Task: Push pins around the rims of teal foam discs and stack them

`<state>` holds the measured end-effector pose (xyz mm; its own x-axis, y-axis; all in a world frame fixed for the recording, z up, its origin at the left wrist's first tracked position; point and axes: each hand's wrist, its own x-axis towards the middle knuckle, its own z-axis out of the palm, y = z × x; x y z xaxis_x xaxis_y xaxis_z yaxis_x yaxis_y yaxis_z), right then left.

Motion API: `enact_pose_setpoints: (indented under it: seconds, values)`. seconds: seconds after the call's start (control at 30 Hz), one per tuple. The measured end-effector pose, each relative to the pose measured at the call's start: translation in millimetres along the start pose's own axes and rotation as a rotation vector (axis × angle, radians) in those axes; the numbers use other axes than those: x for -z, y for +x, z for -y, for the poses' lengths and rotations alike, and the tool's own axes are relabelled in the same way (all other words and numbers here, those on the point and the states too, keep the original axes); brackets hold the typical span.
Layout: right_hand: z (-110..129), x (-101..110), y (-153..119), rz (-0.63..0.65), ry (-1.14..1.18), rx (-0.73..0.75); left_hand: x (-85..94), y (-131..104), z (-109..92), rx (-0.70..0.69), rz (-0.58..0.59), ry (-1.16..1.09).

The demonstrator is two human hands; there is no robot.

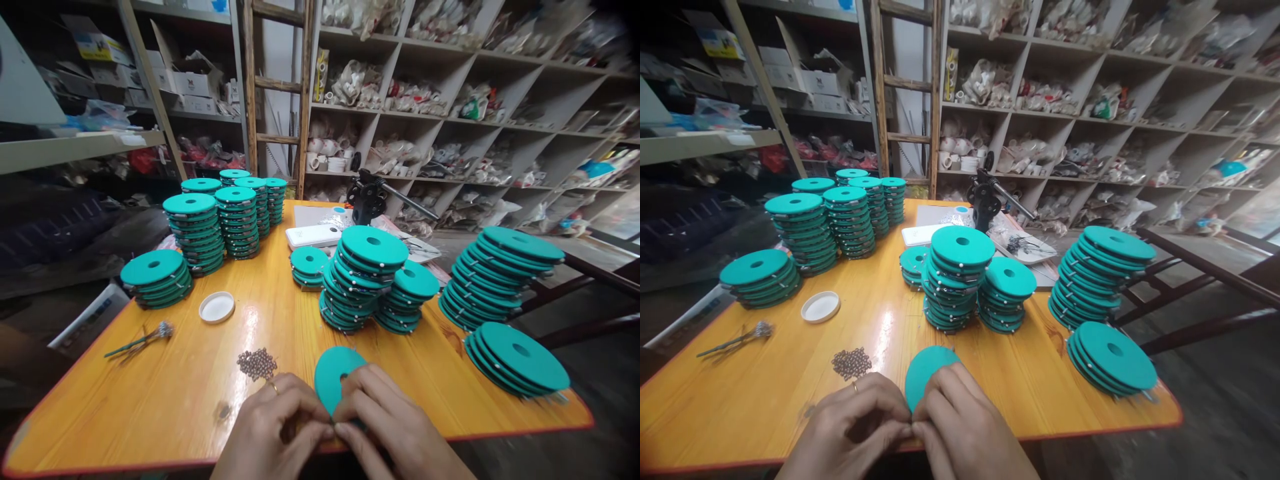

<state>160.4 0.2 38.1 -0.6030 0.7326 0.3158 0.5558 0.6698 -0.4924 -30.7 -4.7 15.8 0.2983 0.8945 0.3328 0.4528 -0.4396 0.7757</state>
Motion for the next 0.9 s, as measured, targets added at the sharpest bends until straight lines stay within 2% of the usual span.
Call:
enact_pose_setpoints:
  seconds: [0.17,0.33,0.57,0.67,0.8,0.9]
  values:
    - [-3,-3,-4,-0.022,-0.022,0.026,-0.9,-1,-1,-0.033,-0.021,0.041]
    - [-6,-8,-3,-0.119,0.002,0.053,-3.2,-4,2,-0.115,-0.042,0.065]
    - [-5,-14,-1,-0.236,0.051,0.102,-3.8,-5,-3,-0.094,-0.002,0.080]
    - [-5,-16,-1,-0.293,0.043,0.104,-5.5,-8,-2,-0.151,-0.009,0.173]
    - [-14,-13,-12,-0.319,-0.142,0.121,-5.9,-12,4,-0.263,-0.095,0.320]
    - [-22,-7,-26,-0.322,-0.350,0.009,-5.0,-14,8,-0.262,-0.080,0.270]
